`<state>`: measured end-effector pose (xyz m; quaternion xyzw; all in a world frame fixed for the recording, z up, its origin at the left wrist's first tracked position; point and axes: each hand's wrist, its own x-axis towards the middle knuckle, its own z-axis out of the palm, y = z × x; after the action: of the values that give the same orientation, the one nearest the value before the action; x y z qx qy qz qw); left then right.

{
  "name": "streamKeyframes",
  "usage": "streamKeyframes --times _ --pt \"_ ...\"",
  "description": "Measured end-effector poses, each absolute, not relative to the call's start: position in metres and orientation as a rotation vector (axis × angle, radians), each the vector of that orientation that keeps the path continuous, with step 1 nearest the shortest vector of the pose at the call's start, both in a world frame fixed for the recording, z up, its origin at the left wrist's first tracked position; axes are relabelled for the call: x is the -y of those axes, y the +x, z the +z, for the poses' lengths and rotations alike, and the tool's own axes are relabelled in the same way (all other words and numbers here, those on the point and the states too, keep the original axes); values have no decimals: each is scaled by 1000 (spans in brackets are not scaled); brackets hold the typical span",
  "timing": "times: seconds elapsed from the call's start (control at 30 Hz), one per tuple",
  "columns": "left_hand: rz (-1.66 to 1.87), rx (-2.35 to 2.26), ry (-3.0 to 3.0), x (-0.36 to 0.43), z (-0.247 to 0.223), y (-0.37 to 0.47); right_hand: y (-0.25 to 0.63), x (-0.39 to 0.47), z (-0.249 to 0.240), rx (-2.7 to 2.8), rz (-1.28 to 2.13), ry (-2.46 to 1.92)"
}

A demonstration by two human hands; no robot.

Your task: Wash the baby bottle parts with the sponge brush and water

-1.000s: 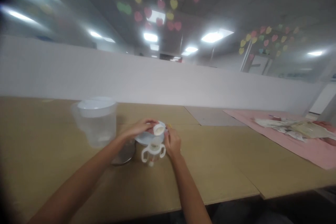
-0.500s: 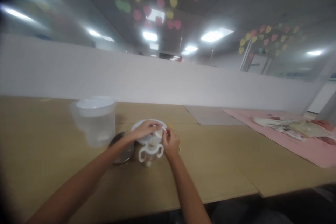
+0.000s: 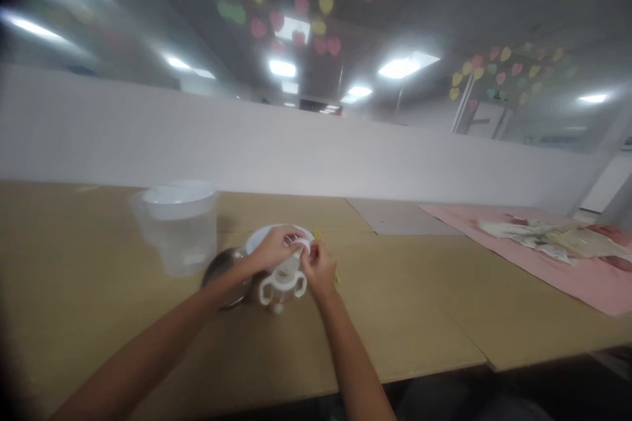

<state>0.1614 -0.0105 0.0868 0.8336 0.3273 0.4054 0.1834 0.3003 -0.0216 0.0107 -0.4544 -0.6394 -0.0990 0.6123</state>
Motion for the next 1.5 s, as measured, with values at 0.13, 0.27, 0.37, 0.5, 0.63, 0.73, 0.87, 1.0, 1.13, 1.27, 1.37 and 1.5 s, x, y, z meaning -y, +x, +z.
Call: streamKeyframes --times 0.13,0.27,0.37,0.5,0.63,0.73,0.87,1.0,1.13,1.27,1.37,1.5 --pt "1186 -934 2403 15 87 163 300 21 10 1494 -261 -1021" --pt "1198 -898 2414 16 88 163 299 21 11 1470 -216 -1036" --pt "1166 -839 2368 14 87 162 300 23 12 1398 -104 -1067" --pt "1120 -889 2287 8 84 161 301 25 15 1337 -12 -1075" --pt "1112 -910 2231 4 83 161 302 27 17 1361 37 -1049" --pt "1126 -901 2258 5 85 160 302 27 18 1439 16 -1078" --pt "1132 -881 2349 11 88 160 302 26 17 1530 -55 -1097" --pt "1166 -914 2388 15 88 161 302 26 16 1576 -110 -1079" --pt "1224 -917 2439 17 88 163 301 27 15 1611 -140 -1064" --pt "1274 -898 2482 20 89 166 302 28 15 1610 -176 -1033" --pt "1306 -900 2501 22 89 169 303 30 15 1621 -210 -1009" --pt "1303 -912 2520 24 91 171 304 31 15 1650 -244 -1001"
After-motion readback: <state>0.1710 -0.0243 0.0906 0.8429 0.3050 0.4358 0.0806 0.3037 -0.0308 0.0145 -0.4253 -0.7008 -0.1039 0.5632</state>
